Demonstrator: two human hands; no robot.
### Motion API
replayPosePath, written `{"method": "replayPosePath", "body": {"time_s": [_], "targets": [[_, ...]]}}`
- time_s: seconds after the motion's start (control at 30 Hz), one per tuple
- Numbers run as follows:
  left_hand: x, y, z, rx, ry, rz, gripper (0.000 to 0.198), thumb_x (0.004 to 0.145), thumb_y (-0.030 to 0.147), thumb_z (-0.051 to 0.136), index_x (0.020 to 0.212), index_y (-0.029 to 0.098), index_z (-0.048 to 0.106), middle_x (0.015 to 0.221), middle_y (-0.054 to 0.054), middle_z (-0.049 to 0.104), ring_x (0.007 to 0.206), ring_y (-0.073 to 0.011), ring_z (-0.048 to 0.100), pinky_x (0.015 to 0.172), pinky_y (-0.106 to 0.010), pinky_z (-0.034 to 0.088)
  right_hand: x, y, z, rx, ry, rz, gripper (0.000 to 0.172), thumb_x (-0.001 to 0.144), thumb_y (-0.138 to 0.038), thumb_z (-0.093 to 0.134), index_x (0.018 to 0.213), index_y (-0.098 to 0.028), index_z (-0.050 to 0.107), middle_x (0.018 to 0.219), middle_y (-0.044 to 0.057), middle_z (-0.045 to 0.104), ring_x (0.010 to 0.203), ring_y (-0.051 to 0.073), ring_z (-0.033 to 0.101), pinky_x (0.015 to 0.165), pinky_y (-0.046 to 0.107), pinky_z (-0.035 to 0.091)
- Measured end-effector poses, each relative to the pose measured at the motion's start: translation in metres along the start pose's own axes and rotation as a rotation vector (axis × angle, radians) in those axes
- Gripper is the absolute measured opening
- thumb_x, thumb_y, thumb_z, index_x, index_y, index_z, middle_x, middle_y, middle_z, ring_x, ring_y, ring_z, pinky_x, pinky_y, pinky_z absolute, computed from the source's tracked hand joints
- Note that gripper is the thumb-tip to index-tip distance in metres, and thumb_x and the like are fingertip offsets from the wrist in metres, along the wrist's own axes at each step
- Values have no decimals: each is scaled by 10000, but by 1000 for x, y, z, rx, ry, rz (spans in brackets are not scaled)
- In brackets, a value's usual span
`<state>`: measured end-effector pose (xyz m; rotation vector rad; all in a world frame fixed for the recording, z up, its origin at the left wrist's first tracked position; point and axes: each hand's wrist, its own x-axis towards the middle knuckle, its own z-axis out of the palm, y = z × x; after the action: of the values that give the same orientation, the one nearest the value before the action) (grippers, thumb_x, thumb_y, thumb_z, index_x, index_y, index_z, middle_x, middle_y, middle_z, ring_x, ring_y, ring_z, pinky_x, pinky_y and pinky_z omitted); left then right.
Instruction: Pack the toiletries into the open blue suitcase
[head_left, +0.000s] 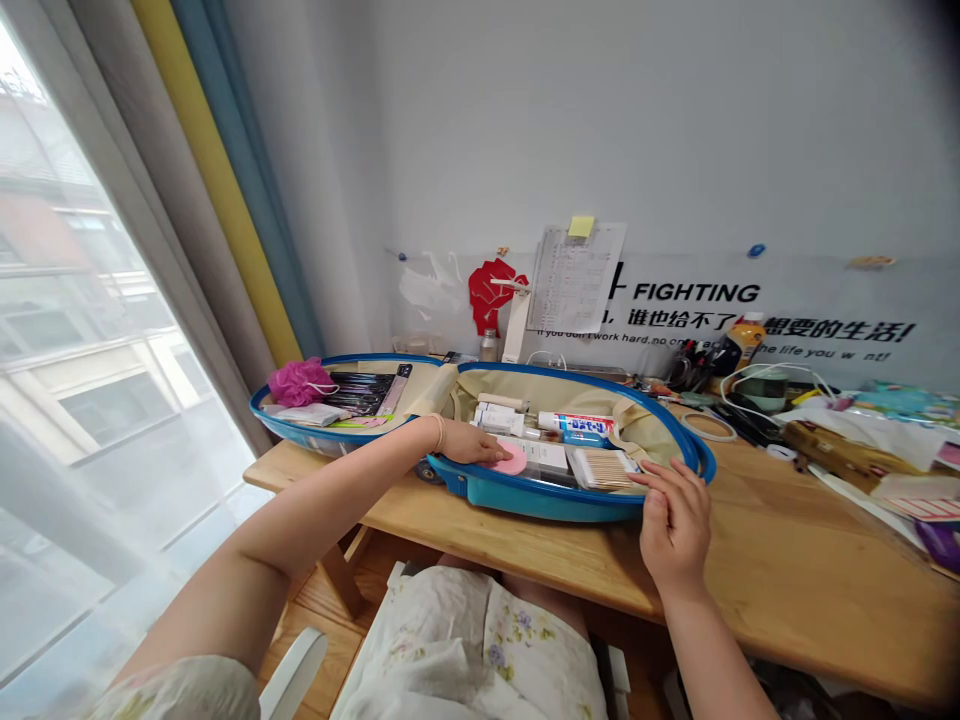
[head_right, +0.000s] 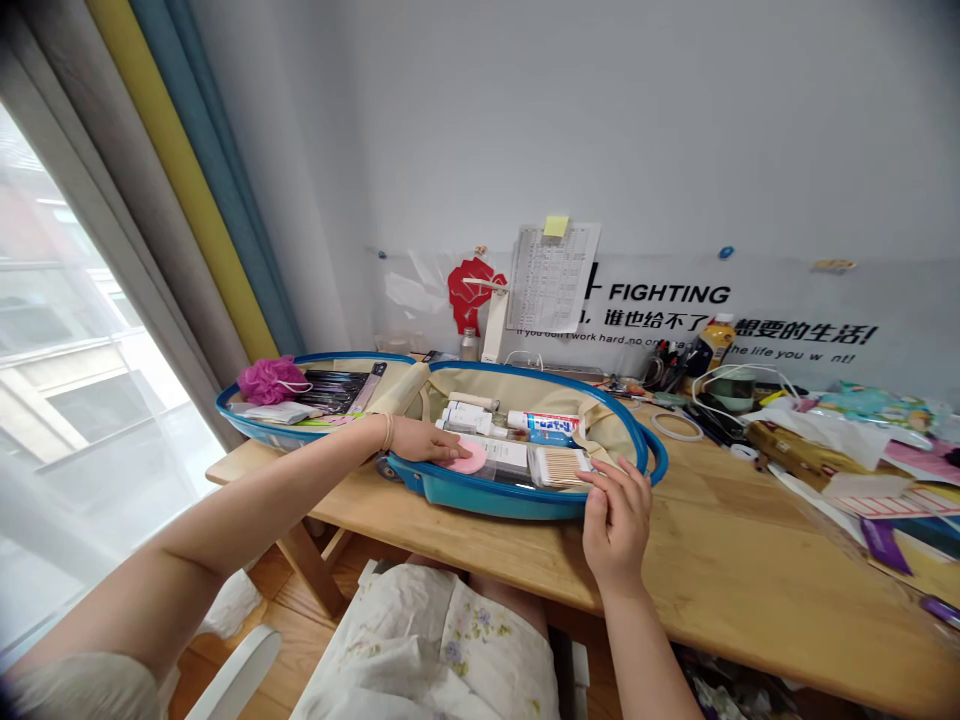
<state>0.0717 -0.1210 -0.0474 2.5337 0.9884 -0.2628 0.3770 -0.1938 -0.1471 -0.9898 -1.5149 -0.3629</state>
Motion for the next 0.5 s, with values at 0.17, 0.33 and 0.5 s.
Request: {"method": "replayPosePath", "body": {"time_s": [0.17, 0.33, 0.5], "targets": [[-5, 1, -3, -45, 91, 4, 473, 929, 450, 433, 1287, 199, 612, 1397, -54, 554, 1317, -233, 466, 1094, -306, 354, 0, 2, 0, -4, -4, -12, 316, 945, -317, 382, 881, -207, 670, 972, 90, 670, 1152, 282, 542, 1006, 538, 386], [-56, -28, -32, -97, 437, -87, 590, 975, 510, 227, 1378, 188, 513, 1465, -38, 479, 1358, -226, 397, 1144, -317, 273, -1, 3, 0, 4, 4, -42, 290, 941, -287, 392, 894, -199, 664, 980, 92, 674, 1143, 273, 546, 999, 522, 395], [-111, -94, -40, -8, 401, -589, 536, 899, 464, 328, 1299, 204, 570, 1313, -30, 617, 1206, -214, 535, 1060, -309, 380, 0, 1, 0, -2, -3, -24, 297, 938, -303, 395, 877, -202, 667, 973, 93, 675, 1140, 279, 549, 994, 521, 394]]}}
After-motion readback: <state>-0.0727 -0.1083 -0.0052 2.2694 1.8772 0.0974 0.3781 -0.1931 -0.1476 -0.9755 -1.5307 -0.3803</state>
